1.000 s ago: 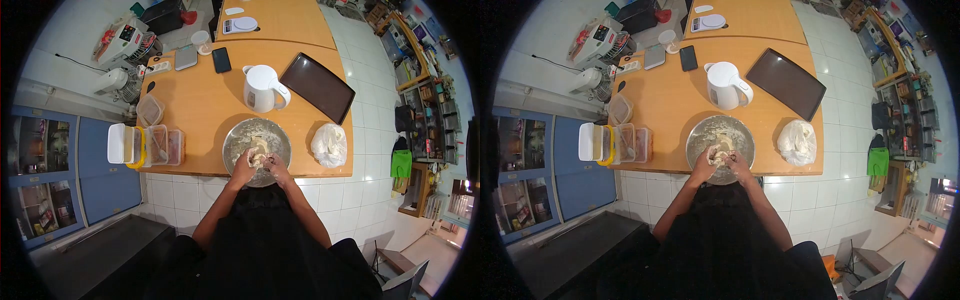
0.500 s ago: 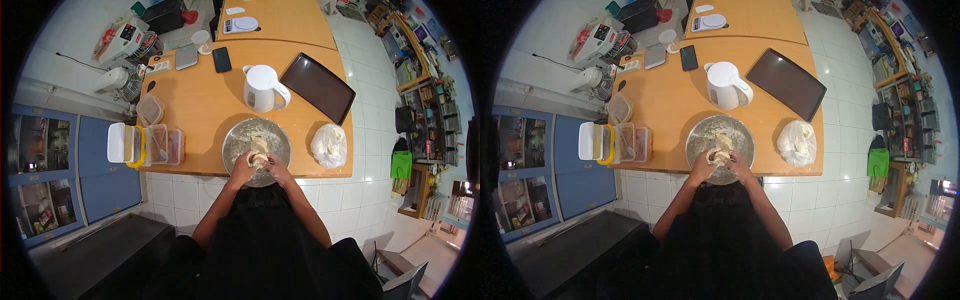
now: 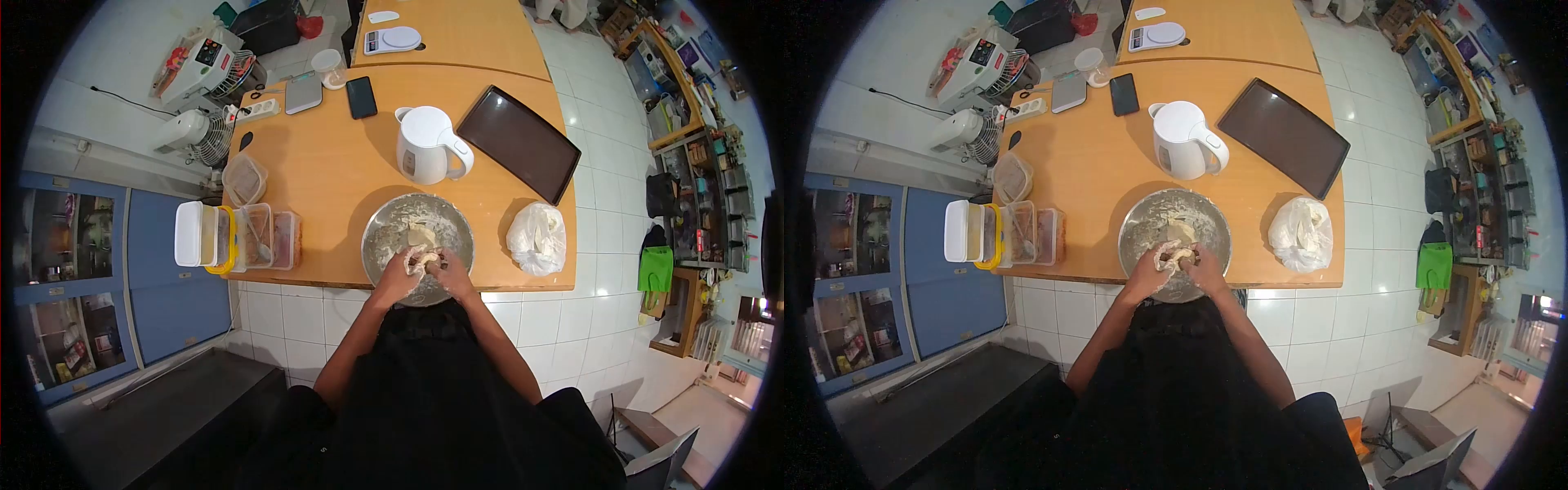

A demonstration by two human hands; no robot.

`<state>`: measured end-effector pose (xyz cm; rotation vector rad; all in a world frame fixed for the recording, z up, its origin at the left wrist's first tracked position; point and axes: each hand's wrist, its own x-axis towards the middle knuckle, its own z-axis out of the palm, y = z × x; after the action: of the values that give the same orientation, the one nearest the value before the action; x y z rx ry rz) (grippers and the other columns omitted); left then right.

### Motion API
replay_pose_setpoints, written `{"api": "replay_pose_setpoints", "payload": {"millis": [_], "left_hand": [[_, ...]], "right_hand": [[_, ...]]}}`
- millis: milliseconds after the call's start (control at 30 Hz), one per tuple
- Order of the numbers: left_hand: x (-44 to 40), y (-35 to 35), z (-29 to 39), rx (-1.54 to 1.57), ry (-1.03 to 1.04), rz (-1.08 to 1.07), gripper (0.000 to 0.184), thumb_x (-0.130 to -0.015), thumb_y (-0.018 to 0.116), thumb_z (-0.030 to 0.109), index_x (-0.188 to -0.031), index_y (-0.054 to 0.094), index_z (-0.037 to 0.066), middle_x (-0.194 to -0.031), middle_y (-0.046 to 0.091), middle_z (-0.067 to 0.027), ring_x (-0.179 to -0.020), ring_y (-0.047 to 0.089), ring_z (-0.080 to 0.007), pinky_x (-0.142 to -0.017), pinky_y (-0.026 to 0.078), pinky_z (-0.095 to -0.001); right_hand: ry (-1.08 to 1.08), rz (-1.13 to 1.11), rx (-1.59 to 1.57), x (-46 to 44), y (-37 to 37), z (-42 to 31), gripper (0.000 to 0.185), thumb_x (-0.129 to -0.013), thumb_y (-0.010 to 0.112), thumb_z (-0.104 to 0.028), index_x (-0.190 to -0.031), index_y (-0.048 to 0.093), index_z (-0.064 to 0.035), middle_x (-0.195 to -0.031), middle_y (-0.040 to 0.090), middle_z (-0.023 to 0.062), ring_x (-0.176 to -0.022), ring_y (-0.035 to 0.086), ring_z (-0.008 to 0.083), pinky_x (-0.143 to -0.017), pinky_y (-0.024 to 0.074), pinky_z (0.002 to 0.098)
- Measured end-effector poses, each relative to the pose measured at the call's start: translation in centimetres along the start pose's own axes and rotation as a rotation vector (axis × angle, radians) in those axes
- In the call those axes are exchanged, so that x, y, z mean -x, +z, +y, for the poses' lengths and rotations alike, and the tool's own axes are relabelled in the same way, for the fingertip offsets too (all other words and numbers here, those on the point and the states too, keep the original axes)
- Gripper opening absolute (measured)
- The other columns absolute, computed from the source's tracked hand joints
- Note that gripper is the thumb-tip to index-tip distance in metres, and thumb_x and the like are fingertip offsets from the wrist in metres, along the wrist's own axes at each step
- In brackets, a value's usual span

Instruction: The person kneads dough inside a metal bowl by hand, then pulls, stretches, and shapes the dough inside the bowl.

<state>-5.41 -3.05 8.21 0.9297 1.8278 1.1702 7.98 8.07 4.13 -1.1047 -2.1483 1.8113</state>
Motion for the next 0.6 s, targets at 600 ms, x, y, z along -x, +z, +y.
{"api": "replay_pose_setpoints", "payload": {"millis": [600], "left_hand": [[-0.2, 0.5, 1.6, -0.101, -0.116, 0.076, 0.047, -0.072, 0.064, 0.001, -0.118, 0.058, 0.004, -0.101, 0.065, -0.0243, -0.101, 0.061, -0.0399, -0.087, 0.048, -0.0415]], "right_hand": [[-0.060, 0.082, 0.169, 1.0, -0.5, -3.1, 0.033, -0.083, 0.061, -0.010, -0.114, 0.064, -0.0012, -0.093, 0.065, 0.0276, -0.085, 0.066, 0.0403, -0.076, 0.0518, 0.0423]]}}
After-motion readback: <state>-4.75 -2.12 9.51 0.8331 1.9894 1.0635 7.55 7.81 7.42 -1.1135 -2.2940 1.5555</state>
